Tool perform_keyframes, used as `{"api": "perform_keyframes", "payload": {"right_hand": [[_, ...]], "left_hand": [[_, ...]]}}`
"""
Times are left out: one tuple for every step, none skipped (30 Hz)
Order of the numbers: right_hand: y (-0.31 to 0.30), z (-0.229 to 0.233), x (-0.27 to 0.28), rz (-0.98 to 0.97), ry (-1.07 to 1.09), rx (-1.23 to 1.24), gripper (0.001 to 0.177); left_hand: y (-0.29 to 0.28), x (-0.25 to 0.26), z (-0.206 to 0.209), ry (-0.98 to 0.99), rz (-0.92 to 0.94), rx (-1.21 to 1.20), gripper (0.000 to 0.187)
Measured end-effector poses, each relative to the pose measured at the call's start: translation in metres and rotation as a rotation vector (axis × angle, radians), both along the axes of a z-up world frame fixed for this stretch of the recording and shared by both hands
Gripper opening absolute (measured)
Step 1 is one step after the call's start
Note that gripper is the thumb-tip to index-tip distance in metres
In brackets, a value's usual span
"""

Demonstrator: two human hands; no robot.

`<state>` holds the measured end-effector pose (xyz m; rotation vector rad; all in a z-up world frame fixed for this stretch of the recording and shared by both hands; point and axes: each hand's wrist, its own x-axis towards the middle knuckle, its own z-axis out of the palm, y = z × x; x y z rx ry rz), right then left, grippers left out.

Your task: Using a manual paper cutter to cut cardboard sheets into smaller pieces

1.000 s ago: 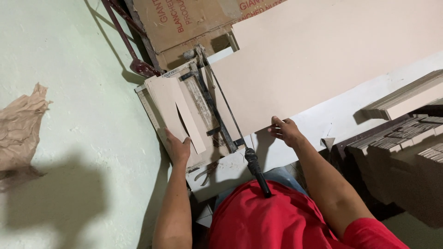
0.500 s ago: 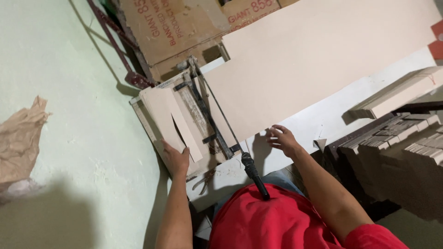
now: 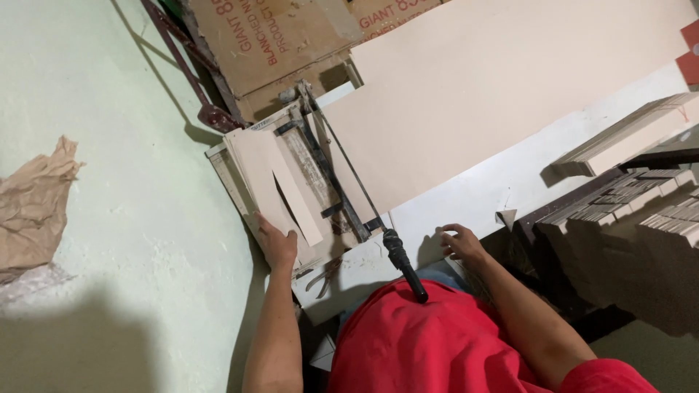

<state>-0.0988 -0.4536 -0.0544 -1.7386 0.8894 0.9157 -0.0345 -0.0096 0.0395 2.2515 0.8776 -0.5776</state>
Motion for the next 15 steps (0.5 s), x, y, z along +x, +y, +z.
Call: {"api": "perform_keyframes", "payload": {"right_hand": [[0.004, 0.000, 0.001, 0.036, -0.013, -0.013, 0.049], [0.007, 0.001, 0.002, 0.070, -0.027, -0.027, 0.048], [0.012, 0.008, 0.008, 0.071, -0.025, -0.026, 0.048], [0.017, 0.016, 0.013, 0.110, -0.034, -0.028, 0.048], [0.022, 0.023, 0.019, 0.150, -0.044, -0.030, 0.048], [0.024, 0.025, 0.022, 0.150, -0.042, -0.031, 0.048], [0.025, 0.026, 0.024, 0.153, -0.059, -0.017, 0.051], [0.026, 0.027, 0.027, 0.158, -0.076, -0.003, 0.055], [0.025, 0.026, 0.028, 0.158, -0.076, -0.005, 0.055], [0.024, 0.026, 0.029, 0.161, -0.085, -0.003, 0.056], [0.024, 0.026, 0.030, 0.163, -0.094, -0.002, 0.056], [0.022, 0.025, 0.030, 0.163, -0.095, -0.004, 0.056], [0.021, 0.023, 0.029, 0.153, -0.099, -0.003, 0.056], [0.019, 0.022, 0.027, 0.143, -0.101, -0.002, 0.057], [0.018, 0.024, 0.026, 0.144, -0.099, -0.002, 0.057]], "left_hand": [[0.005, -0.003, -0.016, -0.012, 0.018, 0.005, 0.096], [0.010, -0.005, -0.033, -0.025, 0.035, 0.008, 0.100], [0.010, -0.002, -0.032, -0.024, 0.036, 0.009, 0.100], [0.010, 0.000, -0.032, -0.030, 0.057, 0.009, 0.097], [0.010, 0.003, -0.031, -0.035, 0.078, 0.009, 0.095], [0.006, 0.010, -0.020, -0.033, 0.077, 0.008, 0.095], [0.002, 0.017, -0.008, -0.033, 0.079, 0.023, 0.095], [-0.002, 0.024, 0.003, -0.034, 0.082, 0.037, 0.095], [-0.003, 0.029, 0.008, -0.033, 0.082, 0.035, 0.095], [-0.003, 0.034, 0.014, -0.045, 0.102, 0.040, 0.095], [-0.004, 0.040, 0.019, -0.056, 0.122, 0.045, 0.096], [0.005, 0.042, -0.004, -0.056, 0.122, 0.043, 0.096], [0.013, 0.045, -0.027, -0.047, 0.129, 0.067, 0.085], [0.022, 0.046, -0.049, -0.036, 0.136, 0.092, 0.075], [0.023, 0.045, -0.045, -0.035, 0.136, 0.091, 0.075]]}}
